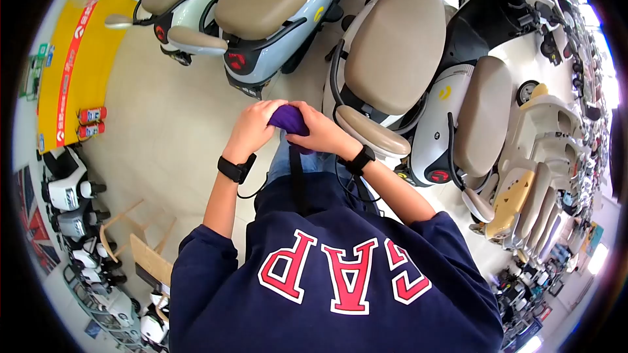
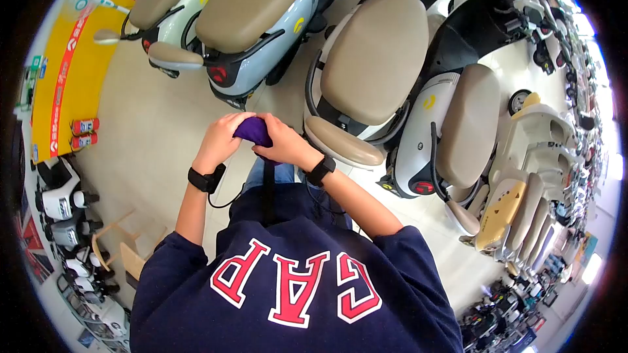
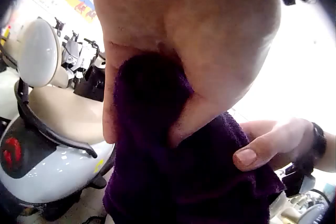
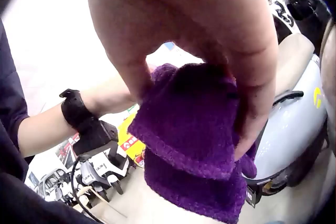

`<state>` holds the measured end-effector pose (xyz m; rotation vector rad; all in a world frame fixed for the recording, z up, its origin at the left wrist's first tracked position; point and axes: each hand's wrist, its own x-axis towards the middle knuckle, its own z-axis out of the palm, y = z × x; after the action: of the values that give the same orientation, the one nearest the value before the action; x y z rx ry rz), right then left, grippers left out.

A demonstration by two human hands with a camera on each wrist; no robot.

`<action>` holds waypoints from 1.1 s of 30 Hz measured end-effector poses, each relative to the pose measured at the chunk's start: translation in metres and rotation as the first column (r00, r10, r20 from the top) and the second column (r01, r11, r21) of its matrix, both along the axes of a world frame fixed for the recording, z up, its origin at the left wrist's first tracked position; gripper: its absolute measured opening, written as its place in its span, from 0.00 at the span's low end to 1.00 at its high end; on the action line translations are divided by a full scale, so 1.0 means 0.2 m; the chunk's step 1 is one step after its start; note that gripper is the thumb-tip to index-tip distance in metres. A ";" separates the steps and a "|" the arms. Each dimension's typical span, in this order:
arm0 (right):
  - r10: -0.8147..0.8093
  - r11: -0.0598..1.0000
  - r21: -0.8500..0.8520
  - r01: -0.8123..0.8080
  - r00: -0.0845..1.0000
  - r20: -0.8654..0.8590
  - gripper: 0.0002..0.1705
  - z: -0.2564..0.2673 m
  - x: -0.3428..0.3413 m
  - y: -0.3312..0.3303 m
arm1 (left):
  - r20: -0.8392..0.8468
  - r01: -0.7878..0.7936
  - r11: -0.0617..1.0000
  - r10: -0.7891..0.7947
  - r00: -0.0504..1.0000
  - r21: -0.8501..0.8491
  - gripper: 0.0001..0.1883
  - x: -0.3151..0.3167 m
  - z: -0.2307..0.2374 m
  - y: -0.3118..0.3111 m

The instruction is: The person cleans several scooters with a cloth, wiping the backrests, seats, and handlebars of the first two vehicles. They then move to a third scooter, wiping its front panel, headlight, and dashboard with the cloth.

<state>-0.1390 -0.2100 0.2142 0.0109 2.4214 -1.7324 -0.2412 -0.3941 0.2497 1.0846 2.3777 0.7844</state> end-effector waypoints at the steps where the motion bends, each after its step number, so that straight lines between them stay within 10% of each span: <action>1: -0.027 0.999 0.023 0.027 1.000 0.011 0.40 -0.02 -0.02 0.00 | 0.013 0.020 1.000 -0.019 1.000 -0.015 0.32 -0.04 -0.01 0.02; 6: -0.335 0.940 -0.072 0.333 0.942 -0.024 0.38 -0.16 -0.24 0.05 | 0.011 0.139 0.984 -0.141 0.990 0.110 0.31 -0.40 -0.15 0.28; 14: -0.830 0.554 0.035 0.832 0.547 0.109 0.30 -0.45 -0.75 0.20 | -0.137 0.415 0.905 -0.401 0.906 0.094 0.21 -0.97 -0.50 0.88; 21: -0.789 0.302 0.511 0.805 0.512 -0.339 0.28 -0.62 -0.95 0.56 | -0.060 0.410 0.849 -0.415 0.908 0.333 0.27 -1.11 -0.85 1.25; 27: -0.697 0.433 0.720 0.542 0.708 -0.114 0.35 -1.00 -0.82 0.48 | 0.382 0.299 0.904 -0.404 0.831 0.305 0.33 -0.94 -1.29 1.15; 33: -0.784 0.390 0.695 0.604 0.613 -0.093 0.29 -0.97 -0.77 0.41 | 0.261 0.338 0.914 -0.390 0.883 0.223 0.41 -0.82 -1.23 1.07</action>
<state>-0.2933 -0.1287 0.0195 1.4758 2.8503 -0.7348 -0.4055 -0.1796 0.0031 1.3272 1.8046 0.9480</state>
